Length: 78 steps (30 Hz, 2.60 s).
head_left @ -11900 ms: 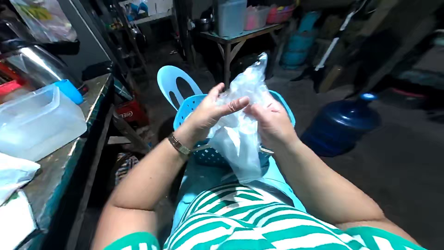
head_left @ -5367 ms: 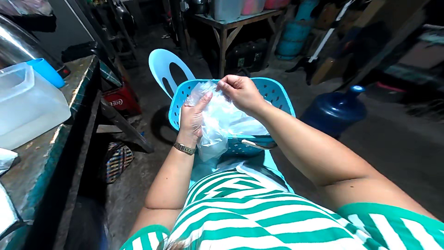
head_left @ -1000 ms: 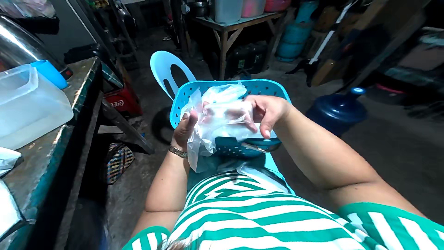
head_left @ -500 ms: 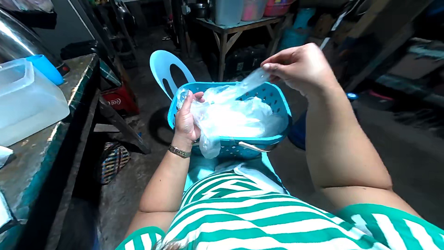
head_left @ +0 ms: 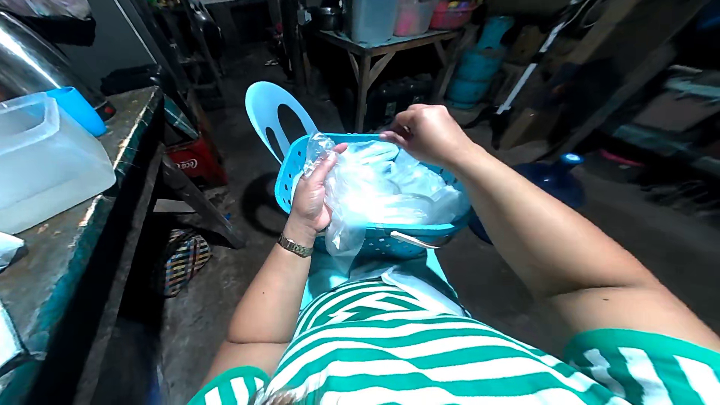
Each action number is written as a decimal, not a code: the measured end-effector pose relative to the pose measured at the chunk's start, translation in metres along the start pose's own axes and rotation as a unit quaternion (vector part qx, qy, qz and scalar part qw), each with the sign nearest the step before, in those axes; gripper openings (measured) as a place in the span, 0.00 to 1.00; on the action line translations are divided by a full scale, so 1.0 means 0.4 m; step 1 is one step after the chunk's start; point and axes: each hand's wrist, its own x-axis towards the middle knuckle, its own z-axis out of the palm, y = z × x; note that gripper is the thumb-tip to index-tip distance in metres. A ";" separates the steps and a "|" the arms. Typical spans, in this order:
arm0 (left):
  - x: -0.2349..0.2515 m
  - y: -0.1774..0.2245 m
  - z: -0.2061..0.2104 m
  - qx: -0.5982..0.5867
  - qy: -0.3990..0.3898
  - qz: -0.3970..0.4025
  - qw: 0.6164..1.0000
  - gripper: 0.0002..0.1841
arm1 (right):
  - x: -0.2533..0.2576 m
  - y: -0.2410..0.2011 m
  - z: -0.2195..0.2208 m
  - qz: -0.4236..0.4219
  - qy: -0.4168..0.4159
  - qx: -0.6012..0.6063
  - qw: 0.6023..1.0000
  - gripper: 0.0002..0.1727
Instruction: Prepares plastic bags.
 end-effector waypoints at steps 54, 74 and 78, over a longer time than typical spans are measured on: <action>-0.005 -0.030 0.002 0.060 0.084 0.123 0.987 0.06 | -0.022 -0.093 0.019 -0.056 -0.103 0.472 0.874 0.07; 0.060 -0.009 0.006 -0.118 0.165 0.083 0.976 0.17 | 0.151 -0.138 0.200 -0.036 -0.101 0.081 0.991 0.12; 0.064 -0.011 0.012 -0.090 0.181 0.092 0.975 0.17 | 0.118 -0.141 0.116 -0.020 -0.047 0.228 0.972 0.19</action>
